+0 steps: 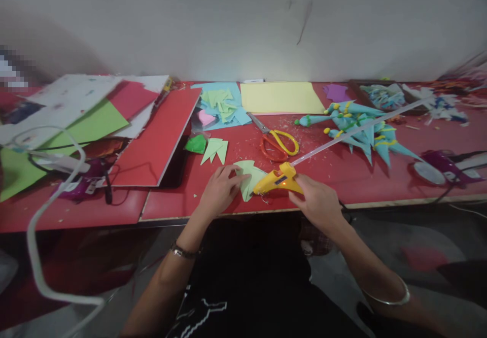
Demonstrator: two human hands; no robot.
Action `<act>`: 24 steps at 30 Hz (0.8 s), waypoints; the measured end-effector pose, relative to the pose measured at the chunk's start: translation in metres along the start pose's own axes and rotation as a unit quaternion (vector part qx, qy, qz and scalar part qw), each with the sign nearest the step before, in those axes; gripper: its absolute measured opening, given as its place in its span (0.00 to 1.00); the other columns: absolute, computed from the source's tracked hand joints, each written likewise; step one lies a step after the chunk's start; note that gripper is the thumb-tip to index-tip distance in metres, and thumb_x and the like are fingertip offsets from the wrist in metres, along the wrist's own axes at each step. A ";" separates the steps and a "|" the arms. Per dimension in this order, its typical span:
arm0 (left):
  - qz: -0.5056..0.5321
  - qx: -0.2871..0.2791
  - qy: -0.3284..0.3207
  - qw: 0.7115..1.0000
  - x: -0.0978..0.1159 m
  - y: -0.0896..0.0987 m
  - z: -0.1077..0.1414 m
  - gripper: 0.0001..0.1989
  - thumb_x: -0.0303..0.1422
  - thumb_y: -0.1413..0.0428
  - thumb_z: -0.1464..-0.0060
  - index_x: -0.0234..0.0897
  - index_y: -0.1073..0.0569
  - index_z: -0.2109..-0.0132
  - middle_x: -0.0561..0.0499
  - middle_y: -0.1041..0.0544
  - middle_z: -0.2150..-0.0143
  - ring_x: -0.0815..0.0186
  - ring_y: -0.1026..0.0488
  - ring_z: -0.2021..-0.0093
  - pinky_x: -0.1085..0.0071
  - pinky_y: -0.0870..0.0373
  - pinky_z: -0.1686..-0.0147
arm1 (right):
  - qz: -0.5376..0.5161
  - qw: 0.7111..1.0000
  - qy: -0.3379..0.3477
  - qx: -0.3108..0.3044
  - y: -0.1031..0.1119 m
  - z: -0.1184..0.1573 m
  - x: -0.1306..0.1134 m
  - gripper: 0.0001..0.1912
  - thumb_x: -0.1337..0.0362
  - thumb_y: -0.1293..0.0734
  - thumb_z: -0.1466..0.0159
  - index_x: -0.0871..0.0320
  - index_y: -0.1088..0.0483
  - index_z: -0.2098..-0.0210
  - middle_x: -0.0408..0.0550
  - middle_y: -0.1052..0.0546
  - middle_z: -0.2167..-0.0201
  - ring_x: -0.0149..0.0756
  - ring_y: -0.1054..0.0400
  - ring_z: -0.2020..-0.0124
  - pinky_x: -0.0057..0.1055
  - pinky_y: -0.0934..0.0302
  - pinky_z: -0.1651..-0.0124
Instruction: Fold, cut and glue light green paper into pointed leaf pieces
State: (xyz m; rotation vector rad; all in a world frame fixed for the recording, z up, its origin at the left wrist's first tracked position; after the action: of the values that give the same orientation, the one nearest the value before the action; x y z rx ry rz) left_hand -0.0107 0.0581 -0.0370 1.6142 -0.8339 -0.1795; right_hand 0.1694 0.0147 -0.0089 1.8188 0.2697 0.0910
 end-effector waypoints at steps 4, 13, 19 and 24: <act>-0.003 0.005 0.002 1.000 0.000 0.000 0.000 0.20 0.23 0.53 0.47 0.46 0.31 0.50 0.49 0.34 0.51 0.61 0.39 0.52 0.61 0.37 0.52 | 0.015 0.999 -0.019 0.022 0.005 -0.002 0.008 0.14 0.64 0.41 0.42 0.59 0.34 0.57 0.50 0.25 0.66 0.38 0.31 0.68 0.29 0.44 0.71; -0.020 0.016 -0.002 1.000 0.000 0.001 0.000 0.16 0.26 0.54 0.44 0.45 0.30 0.51 0.48 0.34 0.52 0.61 0.39 0.53 0.62 0.36 0.53 | 0.051 0.995 -0.086 0.030 0.003 -0.007 0.039 0.15 0.62 0.41 0.42 0.60 0.35 0.57 0.51 0.25 0.67 0.40 0.32 0.71 0.30 0.46 0.73; -0.018 0.015 0.002 1.000 0.001 0.002 0.000 0.17 0.26 0.55 0.44 0.45 0.30 0.51 0.48 0.34 0.52 0.61 0.38 0.53 0.62 0.36 0.53 | 0.013 0.979 -0.188 0.081 0.009 -0.002 0.072 0.21 0.53 0.39 0.43 0.61 0.37 0.56 0.55 0.26 0.65 0.45 0.32 0.66 0.33 0.44 0.70; -0.018 0.013 0.004 1.000 0.001 0.003 0.000 0.17 0.26 0.54 0.44 0.46 0.29 0.51 0.49 0.33 0.52 0.61 0.38 0.54 0.62 0.36 0.54 | -0.009 0.956 -0.269 0.119 0.015 0.009 0.112 0.27 0.47 0.39 0.45 0.61 0.38 0.55 0.55 0.27 0.67 0.46 0.33 0.67 0.36 0.43 0.69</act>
State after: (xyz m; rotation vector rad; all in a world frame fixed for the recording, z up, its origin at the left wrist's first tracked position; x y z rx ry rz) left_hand -0.0114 0.0574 -0.0337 1.6536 -0.8027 -0.1885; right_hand 0.2818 0.0289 -0.0058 2.0007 -0.0964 -0.4643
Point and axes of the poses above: each hand's wrist, its own z-axis away from the middle knuckle, its own y-axis out of the back of the hand, x = y × z, the point moved 8 cm from there along -z, towards the middle knuckle
